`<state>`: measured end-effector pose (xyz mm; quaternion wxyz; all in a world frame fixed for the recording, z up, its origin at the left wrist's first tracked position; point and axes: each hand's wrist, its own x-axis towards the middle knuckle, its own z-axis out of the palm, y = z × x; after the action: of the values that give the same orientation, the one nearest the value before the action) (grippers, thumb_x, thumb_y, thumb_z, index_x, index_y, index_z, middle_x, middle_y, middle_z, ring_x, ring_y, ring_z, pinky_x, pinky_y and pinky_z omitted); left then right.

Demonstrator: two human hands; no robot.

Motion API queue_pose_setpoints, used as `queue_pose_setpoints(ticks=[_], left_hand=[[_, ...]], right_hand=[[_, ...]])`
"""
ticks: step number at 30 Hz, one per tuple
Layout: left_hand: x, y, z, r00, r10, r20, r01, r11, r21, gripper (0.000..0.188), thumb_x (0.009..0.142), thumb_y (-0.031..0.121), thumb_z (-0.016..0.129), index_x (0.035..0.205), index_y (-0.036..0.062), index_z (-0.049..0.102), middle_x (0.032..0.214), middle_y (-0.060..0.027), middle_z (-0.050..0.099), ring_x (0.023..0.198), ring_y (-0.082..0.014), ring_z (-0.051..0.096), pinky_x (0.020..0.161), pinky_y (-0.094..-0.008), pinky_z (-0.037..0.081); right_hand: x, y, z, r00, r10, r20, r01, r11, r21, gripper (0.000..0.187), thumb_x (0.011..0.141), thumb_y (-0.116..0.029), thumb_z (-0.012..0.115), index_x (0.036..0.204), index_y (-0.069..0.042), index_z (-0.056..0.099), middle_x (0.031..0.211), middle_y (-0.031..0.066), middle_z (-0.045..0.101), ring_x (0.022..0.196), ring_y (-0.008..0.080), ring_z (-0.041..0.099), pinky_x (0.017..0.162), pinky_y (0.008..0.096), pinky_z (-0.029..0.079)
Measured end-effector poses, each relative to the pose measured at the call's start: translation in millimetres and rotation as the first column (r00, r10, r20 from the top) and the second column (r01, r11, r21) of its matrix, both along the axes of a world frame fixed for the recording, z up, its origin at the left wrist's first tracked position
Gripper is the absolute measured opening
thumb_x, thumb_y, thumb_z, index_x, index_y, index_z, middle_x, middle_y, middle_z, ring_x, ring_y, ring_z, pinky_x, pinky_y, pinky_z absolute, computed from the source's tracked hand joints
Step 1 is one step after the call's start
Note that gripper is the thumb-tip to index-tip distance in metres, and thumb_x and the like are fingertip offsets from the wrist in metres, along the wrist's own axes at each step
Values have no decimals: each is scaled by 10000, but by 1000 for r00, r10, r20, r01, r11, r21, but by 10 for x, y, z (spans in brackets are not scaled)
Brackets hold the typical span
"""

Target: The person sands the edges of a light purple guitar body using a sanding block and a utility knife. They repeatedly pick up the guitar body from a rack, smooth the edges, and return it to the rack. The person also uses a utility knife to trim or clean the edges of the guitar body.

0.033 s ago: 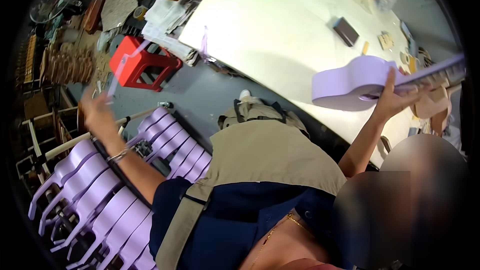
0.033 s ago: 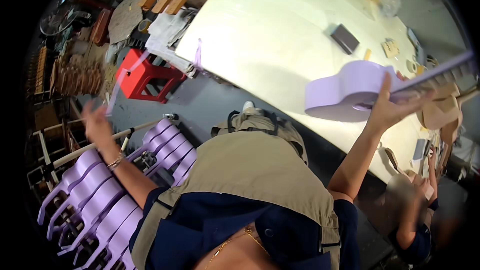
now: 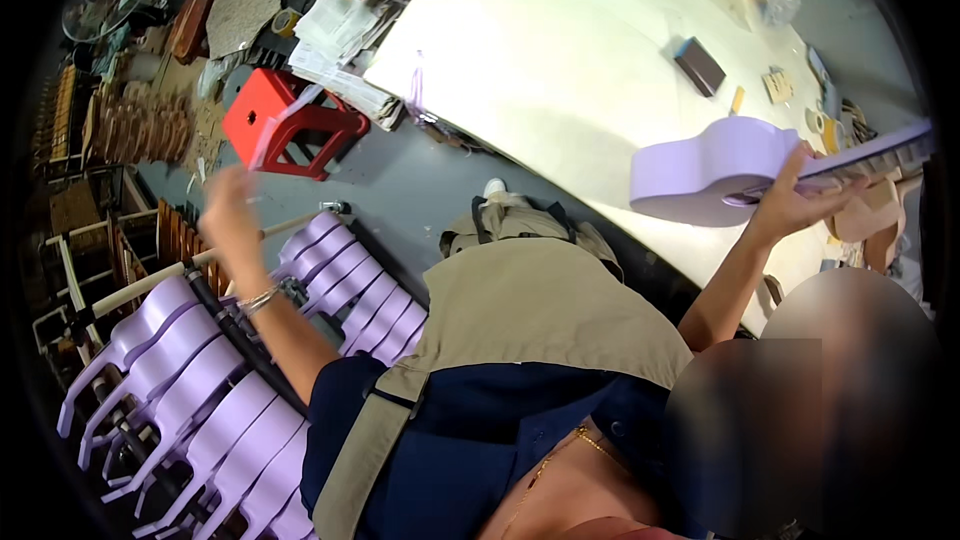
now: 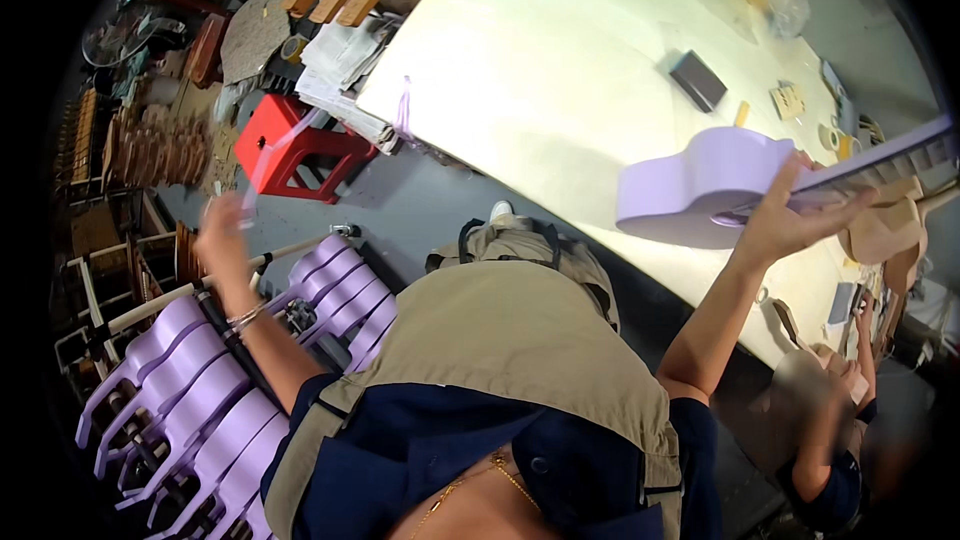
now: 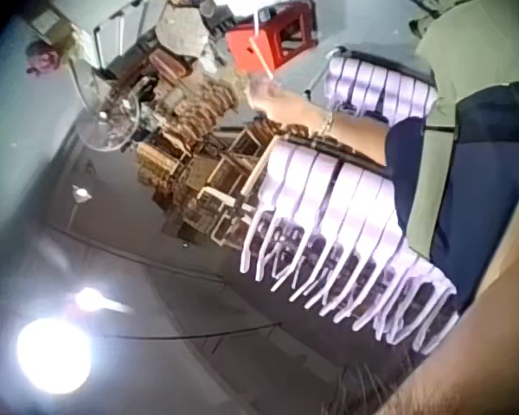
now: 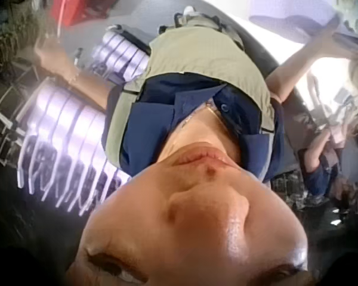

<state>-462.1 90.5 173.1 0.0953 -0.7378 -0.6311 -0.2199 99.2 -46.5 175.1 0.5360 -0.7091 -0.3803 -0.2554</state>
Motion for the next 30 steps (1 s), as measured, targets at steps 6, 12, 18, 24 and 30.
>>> queue_pose_setpoints(ticks=[6,12,18,24,30], left_hand=[[1225,858,-947,716,-394,576,691,512,-510,90,739,56,657,790,18,594,862,-60,593,807,-153,560,722,-263,445],[1506,1770,-2001,872,-242,425,441,766,-468,150,688,183,742,753,69,670,901,-86,578,875,-225,528,796,-313,422],[1572,1833,-1999,954,-53,295,174,899,-402,489,539,286,836,891,64,579,914,-84,582,881,-251,555,735,-340,443],[2551,1006,-1836,426,145,893,382,866,-323,319,907,209,528,1118,-18,449,906,-67,527,760,-108,521,688,-240,458],[3977,-249,-1657,114,684,721,862,292,-413,536,932,423,400,1269,15,311,1023,-115,556,960,-208,569,831,-336,470]], right_hand=[[-159,357,313,826,432,-362,-482,875,-56,651,807,-39,606,1354,40,261,838,99,583,784,167,598,759,280,464],[-422,569,-64,279,336,-900,-840,539,-59,721,725,-102,632,1361,-6,306,768,37,557,722,140,594,691,266,486],[-366,600,-663,50,50,-997,-935,353,-29,662,759,-103,618,1360,-73,345,771,57,552,706,149,583,672,264,448],[-77,713,-1228,-120,-6,-993,-983,141,118,641,799,-147,632,1365,-99,336,815,83,579,727,119,576,642,248,452],[127,656,-1543,58,278,-959,-971,239,11,396,840,-241,616,1195,-86,535,924,76,613,758,142,582,693,289,477]])
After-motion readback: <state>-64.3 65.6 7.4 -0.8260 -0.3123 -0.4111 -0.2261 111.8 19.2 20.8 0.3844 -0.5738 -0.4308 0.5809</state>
